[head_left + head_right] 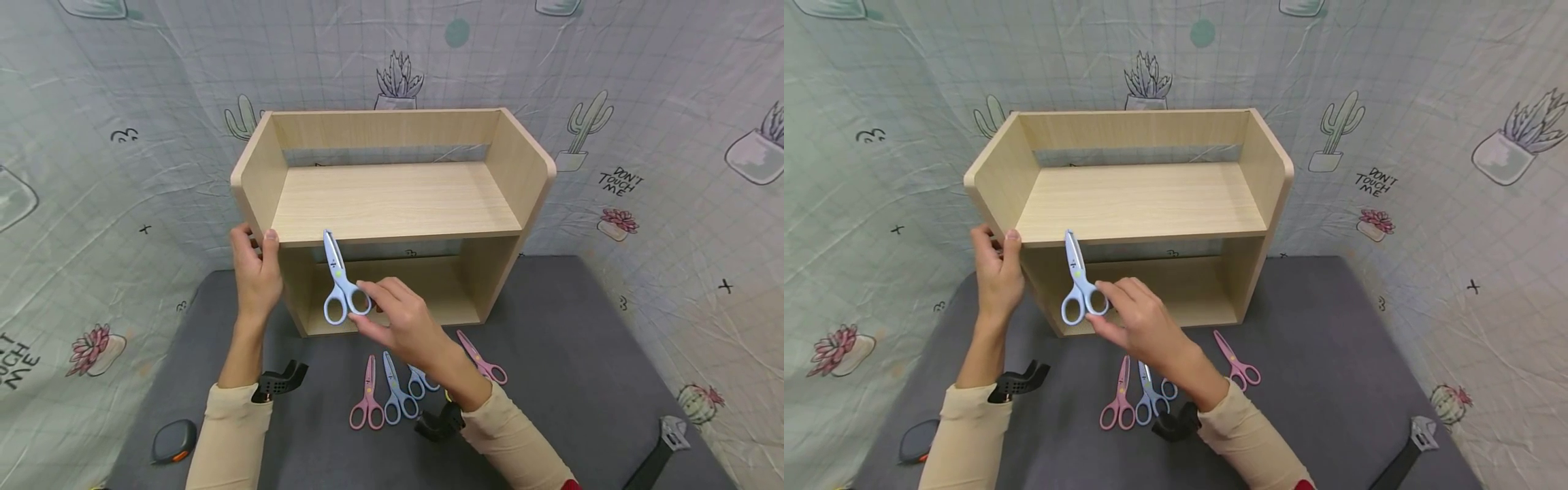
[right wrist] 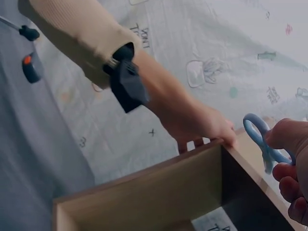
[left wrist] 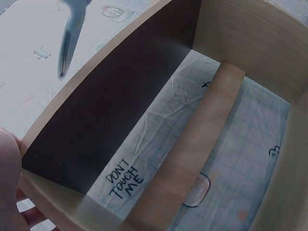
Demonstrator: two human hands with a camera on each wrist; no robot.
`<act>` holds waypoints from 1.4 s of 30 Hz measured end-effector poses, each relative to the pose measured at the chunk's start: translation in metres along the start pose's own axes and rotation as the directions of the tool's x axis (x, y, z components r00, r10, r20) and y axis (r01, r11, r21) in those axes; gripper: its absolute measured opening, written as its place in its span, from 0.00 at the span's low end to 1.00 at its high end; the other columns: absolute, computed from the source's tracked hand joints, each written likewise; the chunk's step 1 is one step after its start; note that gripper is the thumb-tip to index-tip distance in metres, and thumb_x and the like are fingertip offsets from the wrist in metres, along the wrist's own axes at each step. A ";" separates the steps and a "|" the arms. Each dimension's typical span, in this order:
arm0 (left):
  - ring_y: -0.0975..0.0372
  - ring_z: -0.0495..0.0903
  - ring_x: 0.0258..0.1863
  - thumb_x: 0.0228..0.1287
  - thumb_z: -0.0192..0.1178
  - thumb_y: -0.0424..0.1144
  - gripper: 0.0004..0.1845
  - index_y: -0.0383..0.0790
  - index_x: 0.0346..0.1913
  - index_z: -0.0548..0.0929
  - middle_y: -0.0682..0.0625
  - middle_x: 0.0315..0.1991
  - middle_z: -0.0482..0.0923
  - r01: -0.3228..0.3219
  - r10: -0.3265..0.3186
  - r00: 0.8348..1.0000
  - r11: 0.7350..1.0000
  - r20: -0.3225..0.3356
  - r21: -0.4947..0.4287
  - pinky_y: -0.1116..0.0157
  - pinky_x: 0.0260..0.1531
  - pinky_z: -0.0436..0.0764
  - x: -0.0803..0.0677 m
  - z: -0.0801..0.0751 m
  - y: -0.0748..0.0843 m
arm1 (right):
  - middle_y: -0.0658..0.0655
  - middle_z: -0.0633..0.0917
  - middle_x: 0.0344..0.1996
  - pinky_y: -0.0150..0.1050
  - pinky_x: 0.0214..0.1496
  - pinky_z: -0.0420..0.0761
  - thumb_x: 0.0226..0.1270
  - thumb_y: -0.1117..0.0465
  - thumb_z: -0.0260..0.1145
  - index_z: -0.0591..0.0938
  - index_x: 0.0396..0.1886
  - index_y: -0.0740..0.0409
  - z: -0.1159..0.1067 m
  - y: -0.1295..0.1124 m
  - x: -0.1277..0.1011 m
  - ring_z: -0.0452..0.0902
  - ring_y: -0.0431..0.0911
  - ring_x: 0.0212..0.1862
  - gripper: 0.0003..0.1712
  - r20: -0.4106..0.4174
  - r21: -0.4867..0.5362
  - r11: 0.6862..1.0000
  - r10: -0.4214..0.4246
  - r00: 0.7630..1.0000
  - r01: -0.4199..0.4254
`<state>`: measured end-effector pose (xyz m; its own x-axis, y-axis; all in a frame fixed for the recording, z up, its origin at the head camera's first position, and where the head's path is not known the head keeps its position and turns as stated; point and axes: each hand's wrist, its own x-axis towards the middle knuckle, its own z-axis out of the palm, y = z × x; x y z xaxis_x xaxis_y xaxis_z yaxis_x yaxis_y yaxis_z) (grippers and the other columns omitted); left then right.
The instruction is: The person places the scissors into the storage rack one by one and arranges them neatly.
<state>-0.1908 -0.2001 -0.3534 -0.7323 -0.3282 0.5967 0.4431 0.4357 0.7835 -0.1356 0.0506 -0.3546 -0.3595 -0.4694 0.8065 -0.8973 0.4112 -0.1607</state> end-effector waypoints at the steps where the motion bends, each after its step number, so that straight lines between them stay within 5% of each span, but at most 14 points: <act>1: 0.68 0.67 0.41 0.75 0.48 0.44 0.24 0.25 0.61 0.65 0.48 0.49 0.66 0.000 0.000 1.000 1.000 -0.002 0.001 0.65 0.38 0.68 0.000 0.000 0.000 | 0.58 0.83 0.36 0.29 0.40 0.81 0.56 0.61 0.77 0.83 0.51 0.69 0.001 0.002 0.004 0.77 0.44 0.37 0.25 -0.005 0.000 1.000 0.003 1.000 -0.003; 10: 0.66 0.66 0.42 0.75 0.48 0.39 0.21 0.25 0.61 0.65 0.34 0.53 0.66 0.013 -0.013 1.000 1.000 -0.012 0.005 0.67 0.39 0.67 0.001 0.001 0.001 | 0.59 0.83 0.36 0.30 0.38 0.79 0.61 0.61 0.74 0.83 0.50 0.69 0.007 0.018 0.044 0.76 0.44 0.37 0.21 -0.028 -0.023 0.999 0.021 0.999 -0.022; 16: 0.72 0.64 0.40 0.74 0.47 0.33 0.20 0.20 0.60 0.63 0.31 0.53 0.64 0.014 -0.014 1.000 1.000 -0.010 -0.021 0.68 0.40 0.65 -0.001 0.002 0.026 | 0.58 0.83 0.35 0.32 0.40 0.80 0.63 0.59 0.73 0.83 0.49 0.68 0.011 0.022 0.068 0.77 0.45 0.37 0.20 -0.040 -0.089 0.995 0.033 0.999 -0.037; 19: 0.73 0.63 0.40 0.74 0.46 0.33 0.19 0.20 0.59 0.64 0.33 0.51 0.64 0.011 -0.011 1.000 1.000 -0.017 -0.016 0.69 0.40 0.64 -0.002 0.002 0.033 | 0.56 0.83 0.33 0.33 0.40 0.79 0.63 0.57 0.72 0.84 0.48 0.67 0.015 0.024 0.078 0.77 0.45 0.36 0.19 -0.027 -0.137 0.989 0.044 0.999 -0.047; 28: 0.68 0.66 0.43 0.76 0.48 0.41 0.22 0.27 0.61 0.64 0.40 0.54 0.65 0.022 -0.022 1.000 0.999 0.010 -0.023 0.66 0.40 0.67 0.003 0.000 0.003 | 0.53 0.82 0.28 0.35 0.35 0.75 0.64 0.54 0.71 0.86 0.44 0.63 0.028 0.034 0.104 0.76 0.44 0.31 0.18 -0.007 -0.226 0.968 0.105 0.994 -0.104; 35: 0.71 0.64 0.41 0.75 0.46 0.34 0.20 0.21 0.60 0.63 0.38 0.52 0.64 0.056 -0.056 0.998 0.998 0.007 -0.032 0.68 0.41 0.66 -0.004 -0.002 0.042 | 0.51 0.83 0.28 0.35 0.33 0.75 0.66 0.49 0.69 0.87 0.46 0.60 0.034 0.035 0.120 0.76 0.44 0.31 0.19 0.094 -0.289 0.942 0.208 0.974 -0.173; 42: 0.70 0.64 0.41 0.76 0.46 0.36 0.21 0.22 0.61 0.62 0.54 0.49 0.62 0.073 -0.072 0.997 0.996 0.015 -0.059 0.68 0.41 0.65 -0.002 -0.001 0.027 | 0.50 0.84 0.29 0.35 0.33 0.75 0.69 0.46 0.65 0.87 0.47 0.56 0.042 0.037 0.129 0.76 0.43 0.32 0.20 0.199 -0.323 0.918 0.303 0.932 -0.229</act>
<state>-0.1768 -0.1883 -0.3333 -0.7703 -0.3459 0.5357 0.4182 0.3603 0.8339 -0.2265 -0.0276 -0.2802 -0.6577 -0.4689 0.5896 -0.6589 0.7374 -0.1485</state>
